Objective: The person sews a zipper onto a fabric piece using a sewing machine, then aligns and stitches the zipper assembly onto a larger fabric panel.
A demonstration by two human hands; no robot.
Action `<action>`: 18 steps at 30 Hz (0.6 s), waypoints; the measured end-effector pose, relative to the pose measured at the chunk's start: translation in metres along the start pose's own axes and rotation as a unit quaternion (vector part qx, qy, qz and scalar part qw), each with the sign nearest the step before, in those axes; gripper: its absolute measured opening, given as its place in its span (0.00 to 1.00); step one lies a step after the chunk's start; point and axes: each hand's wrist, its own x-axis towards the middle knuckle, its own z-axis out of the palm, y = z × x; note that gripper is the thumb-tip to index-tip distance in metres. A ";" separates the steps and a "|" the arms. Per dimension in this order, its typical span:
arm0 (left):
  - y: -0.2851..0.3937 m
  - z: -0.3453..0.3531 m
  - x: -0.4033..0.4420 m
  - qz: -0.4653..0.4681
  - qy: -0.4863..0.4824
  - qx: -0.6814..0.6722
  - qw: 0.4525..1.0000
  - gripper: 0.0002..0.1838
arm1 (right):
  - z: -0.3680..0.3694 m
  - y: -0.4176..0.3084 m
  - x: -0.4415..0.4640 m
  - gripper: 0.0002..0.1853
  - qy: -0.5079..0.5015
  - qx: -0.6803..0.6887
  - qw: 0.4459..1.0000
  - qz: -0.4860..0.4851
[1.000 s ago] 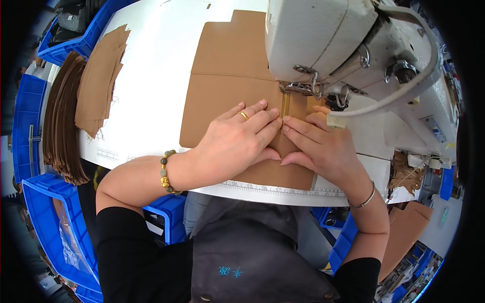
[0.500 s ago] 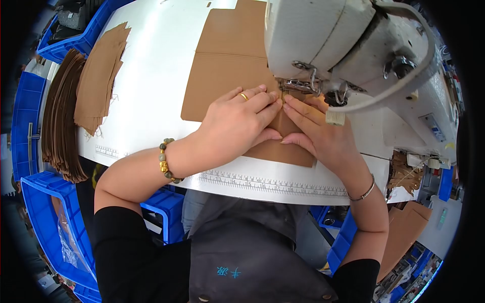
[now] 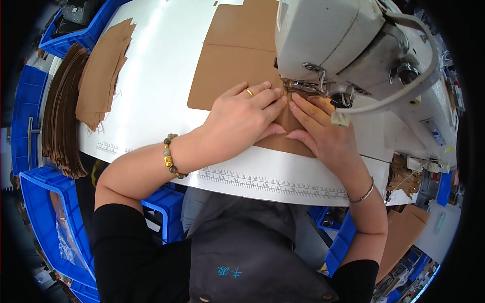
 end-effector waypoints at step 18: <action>0.001 -0.001 0.000 -0.005 0.000 -0.019 1.000 0.31 | -0.005 0.006 0.006 0.14 0.021 0.436 0.867 0.240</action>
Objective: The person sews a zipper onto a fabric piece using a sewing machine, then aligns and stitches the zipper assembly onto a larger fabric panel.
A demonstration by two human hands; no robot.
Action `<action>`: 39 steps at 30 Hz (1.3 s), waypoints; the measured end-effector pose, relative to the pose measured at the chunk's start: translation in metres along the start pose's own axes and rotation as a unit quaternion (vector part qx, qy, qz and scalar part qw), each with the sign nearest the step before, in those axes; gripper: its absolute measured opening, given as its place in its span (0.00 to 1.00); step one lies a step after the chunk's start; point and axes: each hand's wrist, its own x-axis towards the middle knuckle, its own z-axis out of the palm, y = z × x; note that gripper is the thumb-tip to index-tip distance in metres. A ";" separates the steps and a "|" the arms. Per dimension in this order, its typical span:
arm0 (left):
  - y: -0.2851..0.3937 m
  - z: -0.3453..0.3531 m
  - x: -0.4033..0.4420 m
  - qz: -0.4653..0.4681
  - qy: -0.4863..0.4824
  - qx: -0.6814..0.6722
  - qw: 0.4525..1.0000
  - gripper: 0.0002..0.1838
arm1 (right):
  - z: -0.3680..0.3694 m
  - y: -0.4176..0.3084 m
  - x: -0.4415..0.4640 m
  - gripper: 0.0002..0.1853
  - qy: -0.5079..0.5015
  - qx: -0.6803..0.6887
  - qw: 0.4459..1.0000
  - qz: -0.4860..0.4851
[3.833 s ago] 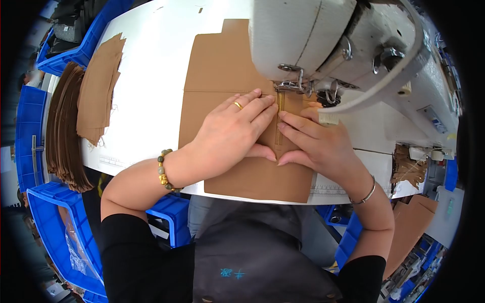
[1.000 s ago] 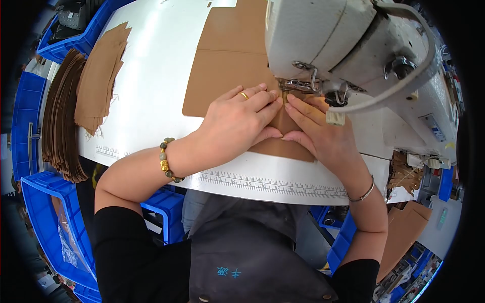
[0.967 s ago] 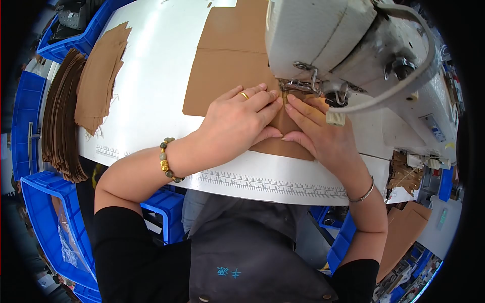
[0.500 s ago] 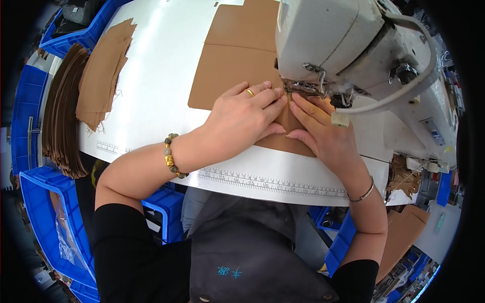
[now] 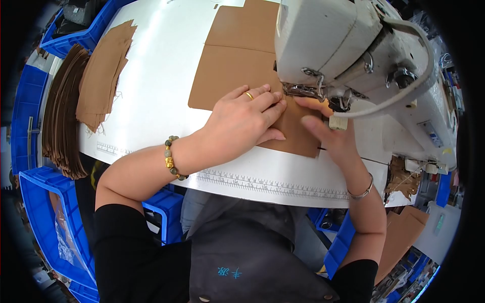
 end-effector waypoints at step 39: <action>-0.011 -0.008 0.009 -0.085 0.068 -0.210 0.971 0.12 | 0.023 -0.003 -0.019 0.19 0.025 -0.487 0.821 -0.295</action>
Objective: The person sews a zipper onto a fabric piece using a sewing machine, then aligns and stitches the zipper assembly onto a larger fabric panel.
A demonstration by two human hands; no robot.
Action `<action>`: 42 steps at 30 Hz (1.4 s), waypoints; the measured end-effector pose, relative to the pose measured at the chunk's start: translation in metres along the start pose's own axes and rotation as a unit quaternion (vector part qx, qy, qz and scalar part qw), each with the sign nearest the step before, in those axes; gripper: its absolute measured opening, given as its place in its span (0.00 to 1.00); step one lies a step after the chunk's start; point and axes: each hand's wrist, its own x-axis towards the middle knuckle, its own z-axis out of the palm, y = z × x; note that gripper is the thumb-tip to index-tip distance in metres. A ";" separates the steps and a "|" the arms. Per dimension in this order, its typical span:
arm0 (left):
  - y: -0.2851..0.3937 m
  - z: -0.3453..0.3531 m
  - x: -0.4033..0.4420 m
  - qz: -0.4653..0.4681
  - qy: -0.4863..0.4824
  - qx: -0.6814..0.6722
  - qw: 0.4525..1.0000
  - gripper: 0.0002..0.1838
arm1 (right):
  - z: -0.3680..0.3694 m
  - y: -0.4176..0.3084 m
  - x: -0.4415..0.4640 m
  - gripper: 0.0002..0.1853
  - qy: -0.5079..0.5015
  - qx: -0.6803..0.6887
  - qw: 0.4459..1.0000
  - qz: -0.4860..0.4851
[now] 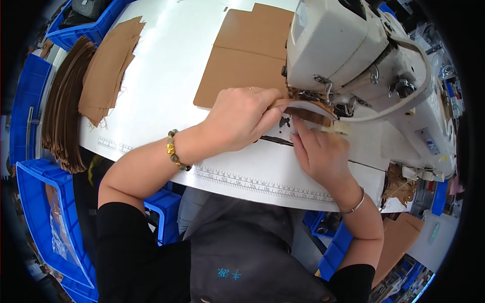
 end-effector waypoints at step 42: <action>0.015 0.006 -0.013 0.079 -0.105 0.170 0.977 0.35 | -0.008 0.018 0.002 0.20 0.039 0.095 0.994 0.042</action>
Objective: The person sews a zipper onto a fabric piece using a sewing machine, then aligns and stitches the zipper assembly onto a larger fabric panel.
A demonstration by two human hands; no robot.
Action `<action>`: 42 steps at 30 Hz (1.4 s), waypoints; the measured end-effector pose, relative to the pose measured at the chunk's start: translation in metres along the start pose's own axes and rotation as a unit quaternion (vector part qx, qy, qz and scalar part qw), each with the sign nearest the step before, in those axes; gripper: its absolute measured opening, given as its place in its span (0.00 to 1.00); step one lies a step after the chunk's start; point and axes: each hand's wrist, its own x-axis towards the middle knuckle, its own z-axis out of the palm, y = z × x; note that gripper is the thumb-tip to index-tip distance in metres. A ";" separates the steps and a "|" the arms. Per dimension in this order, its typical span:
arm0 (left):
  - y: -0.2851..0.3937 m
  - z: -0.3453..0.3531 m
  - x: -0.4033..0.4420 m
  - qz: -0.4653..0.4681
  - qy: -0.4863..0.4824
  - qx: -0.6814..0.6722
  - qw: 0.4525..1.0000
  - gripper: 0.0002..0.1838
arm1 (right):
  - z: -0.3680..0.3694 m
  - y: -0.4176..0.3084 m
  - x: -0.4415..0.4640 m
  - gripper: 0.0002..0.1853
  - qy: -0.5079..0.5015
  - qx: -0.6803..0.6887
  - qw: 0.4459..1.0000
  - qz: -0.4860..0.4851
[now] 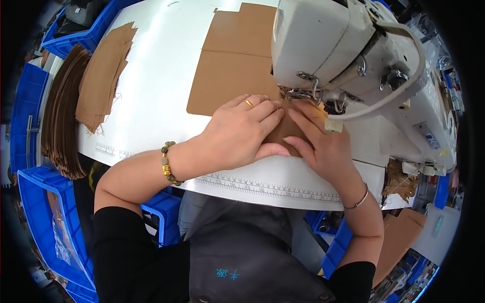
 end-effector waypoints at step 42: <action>-0.010 0.008 0.002 -0.007 0.008 0.060 0.998 0.33 | 0.006 0.001 0.001 0.28 -0.156 0.042 0.984 0.078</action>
